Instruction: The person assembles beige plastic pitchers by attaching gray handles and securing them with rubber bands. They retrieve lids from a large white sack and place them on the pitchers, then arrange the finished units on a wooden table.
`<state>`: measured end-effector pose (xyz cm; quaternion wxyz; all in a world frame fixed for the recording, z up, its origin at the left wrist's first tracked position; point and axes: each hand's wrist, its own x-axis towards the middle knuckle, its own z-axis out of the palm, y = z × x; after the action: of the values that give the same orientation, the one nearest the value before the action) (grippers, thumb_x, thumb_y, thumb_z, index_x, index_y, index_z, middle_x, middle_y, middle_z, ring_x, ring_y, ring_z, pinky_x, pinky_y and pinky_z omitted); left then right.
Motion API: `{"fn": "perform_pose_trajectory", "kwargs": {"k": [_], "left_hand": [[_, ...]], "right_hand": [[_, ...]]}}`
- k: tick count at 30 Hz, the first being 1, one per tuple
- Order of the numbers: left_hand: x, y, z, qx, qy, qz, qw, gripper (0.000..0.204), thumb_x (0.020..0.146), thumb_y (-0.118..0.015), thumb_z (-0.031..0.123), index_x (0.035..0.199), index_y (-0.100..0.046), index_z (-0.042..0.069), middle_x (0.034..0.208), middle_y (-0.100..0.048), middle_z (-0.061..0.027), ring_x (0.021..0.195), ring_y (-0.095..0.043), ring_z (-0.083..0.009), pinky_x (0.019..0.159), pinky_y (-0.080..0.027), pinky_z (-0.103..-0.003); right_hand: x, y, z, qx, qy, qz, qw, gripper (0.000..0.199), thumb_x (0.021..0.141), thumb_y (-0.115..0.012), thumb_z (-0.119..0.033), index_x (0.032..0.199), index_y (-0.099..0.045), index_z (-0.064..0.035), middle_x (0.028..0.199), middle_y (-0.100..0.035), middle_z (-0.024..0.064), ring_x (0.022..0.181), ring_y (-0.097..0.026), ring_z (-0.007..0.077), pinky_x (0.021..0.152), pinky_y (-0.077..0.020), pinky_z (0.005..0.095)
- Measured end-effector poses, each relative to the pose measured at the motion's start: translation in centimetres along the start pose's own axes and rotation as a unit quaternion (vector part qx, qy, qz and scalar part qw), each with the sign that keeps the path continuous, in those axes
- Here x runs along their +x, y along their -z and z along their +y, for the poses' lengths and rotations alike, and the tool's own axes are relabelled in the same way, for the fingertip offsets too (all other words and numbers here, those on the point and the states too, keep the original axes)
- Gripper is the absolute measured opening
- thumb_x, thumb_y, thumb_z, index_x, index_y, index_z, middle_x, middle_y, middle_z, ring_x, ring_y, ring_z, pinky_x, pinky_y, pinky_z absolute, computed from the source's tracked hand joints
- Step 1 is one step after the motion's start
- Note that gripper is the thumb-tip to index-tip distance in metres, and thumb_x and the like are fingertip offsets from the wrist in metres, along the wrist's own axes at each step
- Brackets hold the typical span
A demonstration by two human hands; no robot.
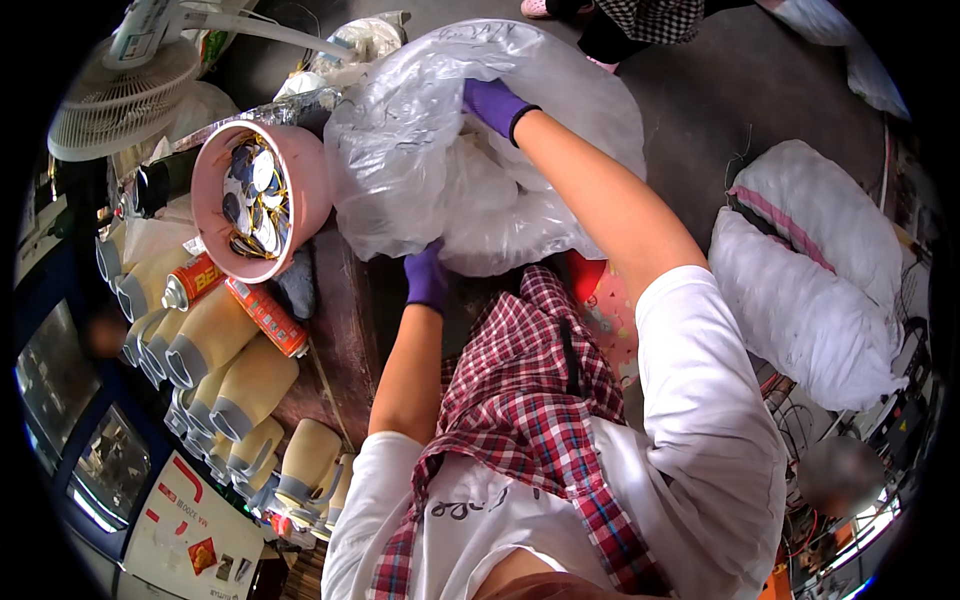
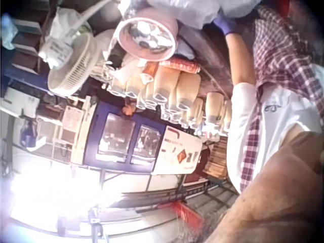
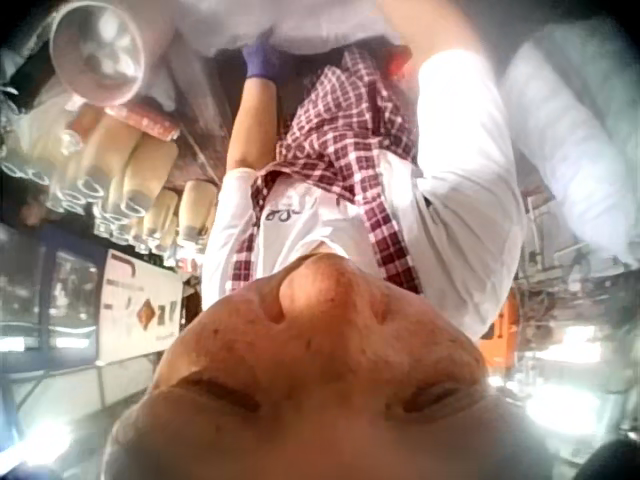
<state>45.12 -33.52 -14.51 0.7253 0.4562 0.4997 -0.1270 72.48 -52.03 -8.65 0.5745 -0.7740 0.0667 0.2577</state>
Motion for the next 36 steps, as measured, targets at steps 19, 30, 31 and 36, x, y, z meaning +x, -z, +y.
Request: {"fn": "perform_pose_trajectory", "kwargs": {"k": [19,30,31,36], "left_hand": [[-12.0,2.1,9.5,0.385,-0.191,-0.052,0.902,0.036,0.093,-0.058,0.004,0.127,-0.066,-0.003,0.117,-0.072,-0.0157,0.102,-0.069,-0.024,0.093,-0.054,-0.037],[-11.2,-4.7,12.2,0.223,-0.27,-0.125,0.928,0.029,0.083,-0.06,-0.006,0.11,-0.069,-0.004,0.113,-0.07,-0.0225,0.102,-0.069,-0.033,0.086,-0.055,-0.037],[-10.1,-4.8,11.9,0.039,-0.137,-0.114,0.983,0.031,0.083,-0.06,-0.005,0.112,-0.069,-0.003,0.113,-0.069,-0.0225,0.101,-0.069,-0.0327,0.086,-0.055,-0.037],[-15.1,-13.9,11.0,0.452,-0.343,-0.311,0.762,0.039,0.075,-0.06,-0.002,0.113,-0.071,0.001,0.104,-0.071,-0.0221,0.094,-0.068,-0.0383,0.081,-0.056,-0.043]], "right_hand": [[0.6,-5.9,16.4,-0.442,-0.031,-0.057,0.895,0.04,0.09,-0.058,-0.035,0.122,-0.069,-0.0133,0.109,-0.075,0.0125,0.102,-0.071,0.0355,0.093,-0.0547,0.0484],[-20.1,11.6,3.8,-0.276,0.108,0.123,0.947,0.038,0.097,-0.062,-0.027,0.129,-0.06,-0.0058,0.117,-0.068,0.0194,0.1,-0.069,0.034,0.088,-0.0546,0.041],[-22.4,13.2,3.5,-0.201,0.096,0.132,0.966,0.04,0.098,-0.062,-0.024,0.133,-0.058,-0.0039,0.119,-0.068,0.0179,0.101,-0.069,0.0306,0.089,-0.0539,0.0379],[-35.7,18.6,0.3,0.218,0.039,0.266,0.938,0.037,0.102,-0.057,-0.017,0.133,-0.058,0.0039,0.127,-0.063,0.0089,0.114,-0.062,0.0205,0.099,-0.0505,0.0342]]}}
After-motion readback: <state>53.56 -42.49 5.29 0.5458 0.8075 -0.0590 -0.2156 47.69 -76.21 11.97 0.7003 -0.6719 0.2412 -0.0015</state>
